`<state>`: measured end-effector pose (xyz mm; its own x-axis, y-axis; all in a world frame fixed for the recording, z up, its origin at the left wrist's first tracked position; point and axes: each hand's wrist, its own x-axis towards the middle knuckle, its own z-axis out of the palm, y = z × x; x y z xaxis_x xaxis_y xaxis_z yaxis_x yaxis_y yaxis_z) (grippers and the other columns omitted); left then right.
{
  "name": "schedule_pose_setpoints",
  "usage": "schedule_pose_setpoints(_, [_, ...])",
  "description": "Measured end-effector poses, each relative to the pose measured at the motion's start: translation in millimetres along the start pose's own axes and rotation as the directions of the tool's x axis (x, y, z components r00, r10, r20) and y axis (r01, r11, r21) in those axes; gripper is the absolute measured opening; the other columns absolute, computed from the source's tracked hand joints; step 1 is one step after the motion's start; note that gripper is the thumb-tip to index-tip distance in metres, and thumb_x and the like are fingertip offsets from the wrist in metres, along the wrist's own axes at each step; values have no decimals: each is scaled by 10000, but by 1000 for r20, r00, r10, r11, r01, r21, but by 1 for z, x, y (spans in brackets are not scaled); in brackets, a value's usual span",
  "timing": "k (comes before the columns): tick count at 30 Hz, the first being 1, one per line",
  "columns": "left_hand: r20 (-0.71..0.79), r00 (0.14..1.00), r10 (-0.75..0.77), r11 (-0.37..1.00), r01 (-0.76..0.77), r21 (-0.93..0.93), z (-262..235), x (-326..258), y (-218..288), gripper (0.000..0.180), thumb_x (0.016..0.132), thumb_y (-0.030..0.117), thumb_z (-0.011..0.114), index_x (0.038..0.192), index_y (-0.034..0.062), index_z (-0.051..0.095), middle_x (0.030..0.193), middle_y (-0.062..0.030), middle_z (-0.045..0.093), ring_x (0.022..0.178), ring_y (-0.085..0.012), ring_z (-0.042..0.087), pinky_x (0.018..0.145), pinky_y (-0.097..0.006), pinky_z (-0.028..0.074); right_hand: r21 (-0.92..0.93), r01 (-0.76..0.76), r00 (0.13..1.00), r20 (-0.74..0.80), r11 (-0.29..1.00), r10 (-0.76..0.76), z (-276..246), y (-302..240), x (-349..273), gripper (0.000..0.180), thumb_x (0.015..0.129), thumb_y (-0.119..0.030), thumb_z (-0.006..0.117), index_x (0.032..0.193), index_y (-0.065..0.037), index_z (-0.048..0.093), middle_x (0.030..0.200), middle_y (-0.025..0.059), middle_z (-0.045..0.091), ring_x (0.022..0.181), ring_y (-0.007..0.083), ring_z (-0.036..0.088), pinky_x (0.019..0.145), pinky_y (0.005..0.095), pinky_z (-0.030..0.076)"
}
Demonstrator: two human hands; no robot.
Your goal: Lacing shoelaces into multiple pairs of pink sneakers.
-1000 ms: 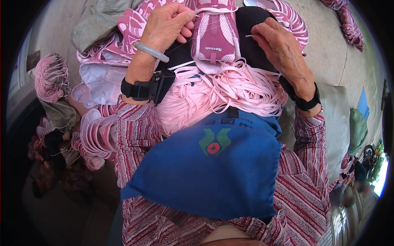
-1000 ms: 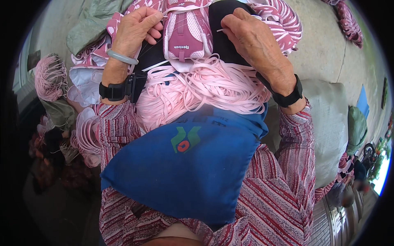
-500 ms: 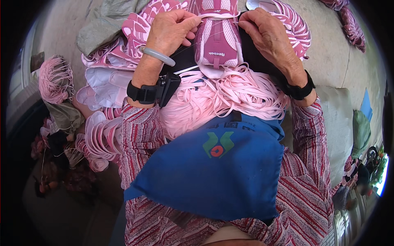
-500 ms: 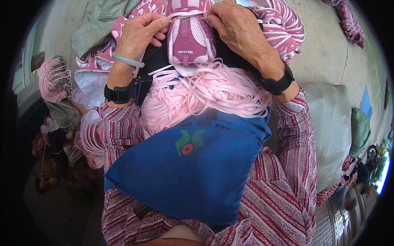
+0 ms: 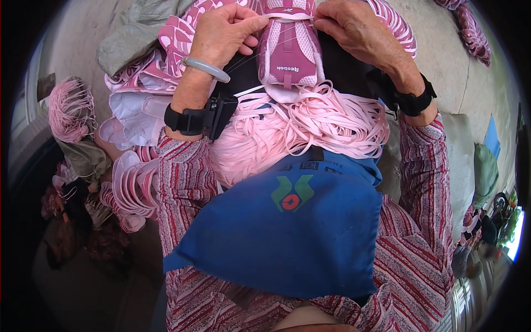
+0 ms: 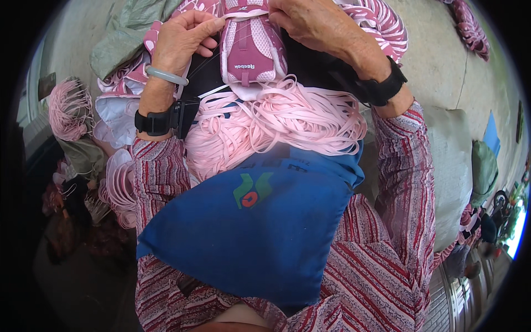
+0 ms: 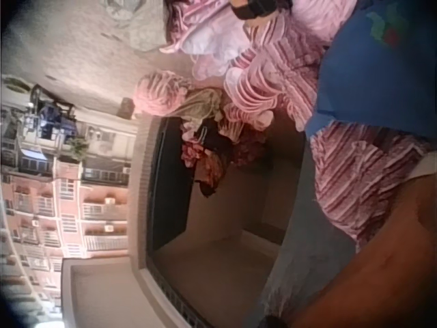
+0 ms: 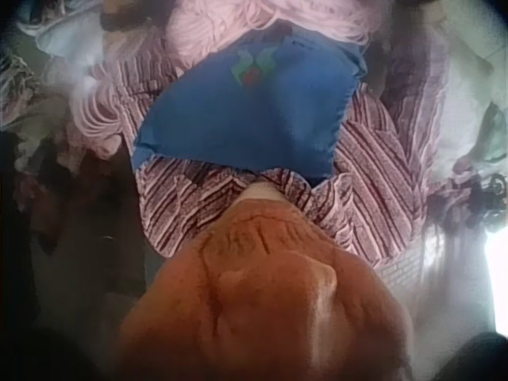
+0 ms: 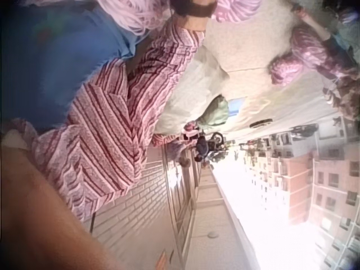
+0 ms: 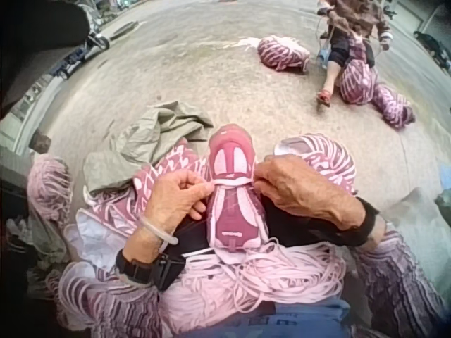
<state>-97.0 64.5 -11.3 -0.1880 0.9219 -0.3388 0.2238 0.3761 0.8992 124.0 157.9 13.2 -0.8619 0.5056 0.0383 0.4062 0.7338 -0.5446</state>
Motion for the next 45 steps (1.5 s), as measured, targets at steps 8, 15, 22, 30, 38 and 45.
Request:
schedule_pose_setpoints(8, [-137, 778, 613, 630, -377, 678, 25, -26, -3, 213, 825, 211, 696, 943, 34, 687, 787, -109, 663, 678, -238, 645, 616, -286, 525, 188, -211, 952, -181, 959, 245, 16, -13, -8, 160, 848, -127, 582, 792, 23, 582, 747, 221, 570, 708, 379, 570, 637, 418, 443])
schedule_pose_setpoints(15, [-3, 831, 556, 499, -330, 801, 34, -39, 1, 253, 829, 135, 587, 1003, -47, 578, 886, -213, 596, 822, -362, 628, 733, -413, 524, -168, -229, 948, -262, 959, 180, 42, -46, -34, 301, 862, -190, 602, 1044, 34, 515, 970, 207, 538, 846, 371, 598, 698, 399, 519])
schedule_pose_setpoints(22, [-73, 767, 637, 529, -366, 766, 41, -33, -9, 182, 762, 62, 585, 926, -18, 573, 843, -197, 574, 784, -345, 619, 676, -386, 525, -331, -247, 955, -242, 911, 171, 58, -36, -21, 184, 748, -55, 591, 885, 51, 528, 860, 199, 535, 694, 304, 622, 634, 351, 541])
schedule_pose_setpoints(30, [-181, 769, 613, 672, -388, 631, 40, -28, -12, 146, 830, 66, 548, 945, -4, 603, 849, -182, 620, 771, -356, 623, 681, -415, 505, -23, -37, 968, -249, 999, 30, 37, -19, -23, 163, 786, -23, 531, 931, 48, 505, 846, 220, 545, 793, 387, 580, 684, 418, 505])
schedule_pose_setpoints(38, [-211, 793, 572, 715, -356, 601, 34, -21, -10, 146, 839, 56, 550, 972, 32, 604, 842, -173, 636, 748, -368, 632, 670, -418, 506, -26, -14, 981, -196, 1000, 8, 35, -17, -13, 160, 808, -10, 502, 957, 44, 519, 866, 204, 552, 801, 385, 585, 717, 416, 508])
schedule_pose_setpoints(45, [31, 814, 581, 524, -403, 750, 31, -30, 1, 201, 789, 16, 548, 970, 104, 552, 856, -180, 618, 735, -355, 655, 595, -411, 543, 111, 39, 978, -210, 993, -15, 29, -3, -16, 231, 847, -13, 523, 1062, 27, 595, 850, 169, 569, 755, 333, 584, 683, 363, 464])
